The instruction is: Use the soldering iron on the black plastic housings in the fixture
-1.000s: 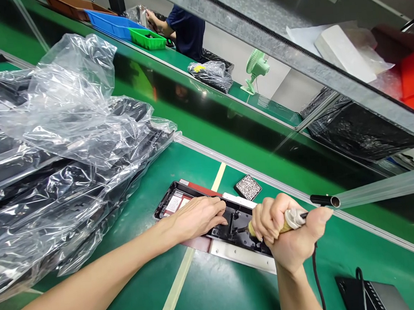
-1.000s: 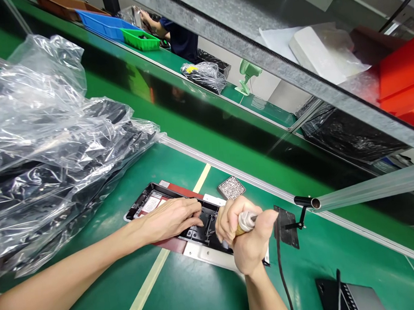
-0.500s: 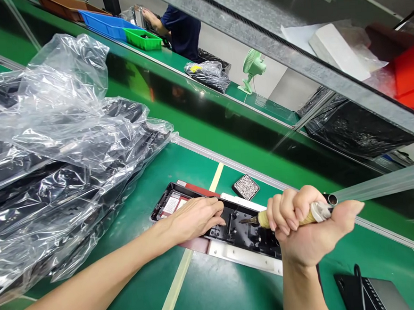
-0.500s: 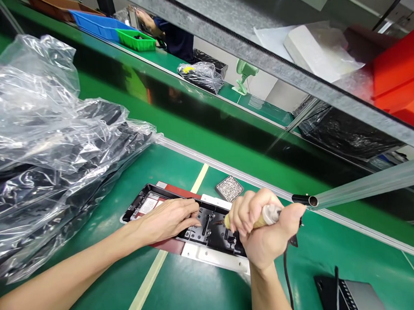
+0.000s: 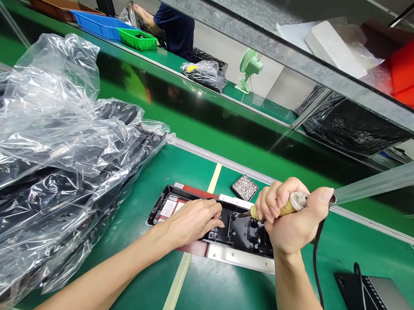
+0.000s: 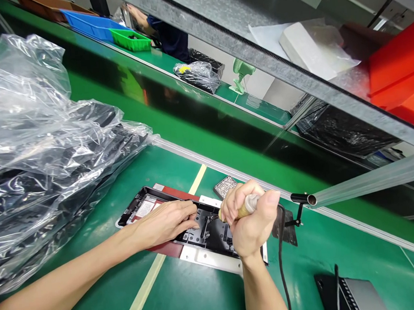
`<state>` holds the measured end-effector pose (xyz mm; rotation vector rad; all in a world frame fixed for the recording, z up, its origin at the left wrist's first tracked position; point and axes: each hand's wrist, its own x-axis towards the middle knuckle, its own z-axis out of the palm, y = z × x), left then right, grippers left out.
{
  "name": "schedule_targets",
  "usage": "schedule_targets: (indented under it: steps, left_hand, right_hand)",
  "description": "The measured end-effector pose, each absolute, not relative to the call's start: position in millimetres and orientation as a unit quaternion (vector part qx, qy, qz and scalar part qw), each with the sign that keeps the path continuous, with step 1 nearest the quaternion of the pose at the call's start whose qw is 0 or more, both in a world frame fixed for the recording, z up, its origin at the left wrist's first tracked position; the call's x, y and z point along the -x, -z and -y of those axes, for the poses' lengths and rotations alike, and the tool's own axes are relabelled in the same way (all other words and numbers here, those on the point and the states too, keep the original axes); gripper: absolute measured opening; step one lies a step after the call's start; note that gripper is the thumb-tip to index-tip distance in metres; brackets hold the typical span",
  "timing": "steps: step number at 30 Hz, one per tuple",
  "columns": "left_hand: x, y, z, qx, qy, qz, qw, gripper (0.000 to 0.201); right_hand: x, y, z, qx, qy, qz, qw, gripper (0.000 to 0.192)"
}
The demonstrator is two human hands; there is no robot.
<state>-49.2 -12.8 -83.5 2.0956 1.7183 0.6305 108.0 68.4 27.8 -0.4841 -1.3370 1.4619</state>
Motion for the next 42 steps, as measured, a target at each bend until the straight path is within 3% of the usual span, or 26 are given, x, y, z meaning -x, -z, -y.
schedule_targets:
  steps: [42]
  left_hand:
    - [50,81,15,-0.723,-0.223,-0.614,0.225,0.023]
  right_hand:
    - [-107,-18,-82,0.183,-0.639,0.588,0.461,0.052]
